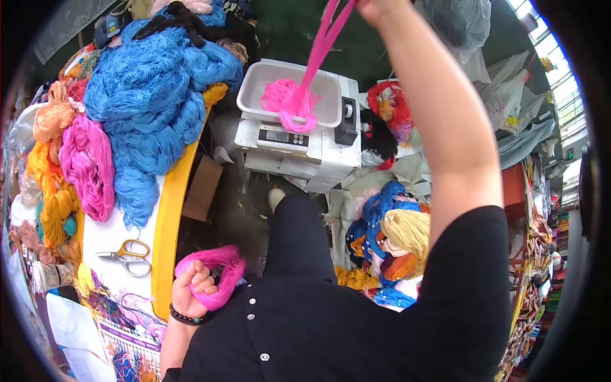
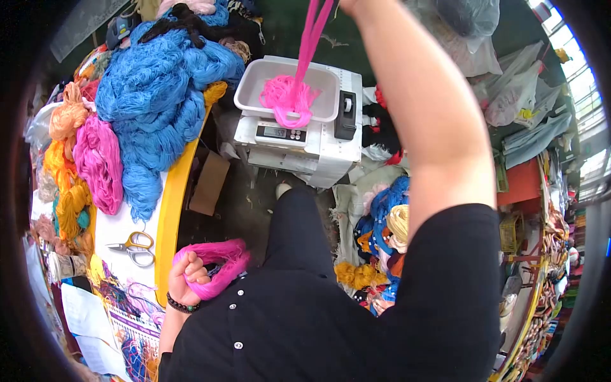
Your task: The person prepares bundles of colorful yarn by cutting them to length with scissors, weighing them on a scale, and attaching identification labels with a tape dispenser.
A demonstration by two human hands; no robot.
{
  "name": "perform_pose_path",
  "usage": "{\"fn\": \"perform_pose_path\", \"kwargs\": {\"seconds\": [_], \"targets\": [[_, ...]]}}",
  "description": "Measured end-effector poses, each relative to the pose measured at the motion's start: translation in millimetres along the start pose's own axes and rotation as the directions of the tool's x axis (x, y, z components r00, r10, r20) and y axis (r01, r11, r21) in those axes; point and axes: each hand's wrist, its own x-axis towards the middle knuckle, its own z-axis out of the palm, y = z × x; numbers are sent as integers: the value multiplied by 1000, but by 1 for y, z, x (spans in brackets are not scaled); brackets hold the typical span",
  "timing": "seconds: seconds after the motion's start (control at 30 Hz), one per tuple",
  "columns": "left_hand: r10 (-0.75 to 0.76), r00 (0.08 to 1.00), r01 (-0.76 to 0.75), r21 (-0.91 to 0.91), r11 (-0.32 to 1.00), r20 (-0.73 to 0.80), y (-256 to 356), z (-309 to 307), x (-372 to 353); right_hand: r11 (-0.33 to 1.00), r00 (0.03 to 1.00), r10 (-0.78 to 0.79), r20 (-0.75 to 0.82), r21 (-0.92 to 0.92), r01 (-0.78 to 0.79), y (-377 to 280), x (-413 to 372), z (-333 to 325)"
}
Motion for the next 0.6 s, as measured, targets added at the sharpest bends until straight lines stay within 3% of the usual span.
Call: {"fn": "perform_pose_path", "kwargs": {"seconds": [0.07,0.1,0.13,0.2,0.27,0.3,0.37,0.47,0.5,0.6], "targets": [[-21,998,19,25,999,55,2,0,2,994,1000,2,25,-105,1,55,-14,-8],[-39,997,39,8,999,64,3,-1,4,867,967,-141,211,-445,223,127,-9,-45],[-43,997,43,11,999,65,4,9,4,781,980,-100,170,-597,183,152,-17,-56],[-5,999,5,15,1000,41,3,36,3,476,914,-190,358,-781,405,205,-41,-80],[11,995,-11,-2,1000,101,7,24,5,167,869,-183,459,-857,487,239,-91,-87],[10,985,-11,6,1000,170,9,15,6,-42,853,-66,518,-855,516,242,-112,-85],[-15,971,0,63,998,239,10,9,10,-160,862,-36,505,-855,494,245,-152,-78],[-16,973,-47,266,963,228,3,22,19,-78,799,-317,512,-853,516,250,-186,-71],[-4,983,-61,346,936,185,0,28,21,-80,802,-319,506,-857,509,242,-198,-66],[86,992,-122,546,829,92,-8,48,30,108,907,-366,210,-958,266,218,-237,-43]]}}
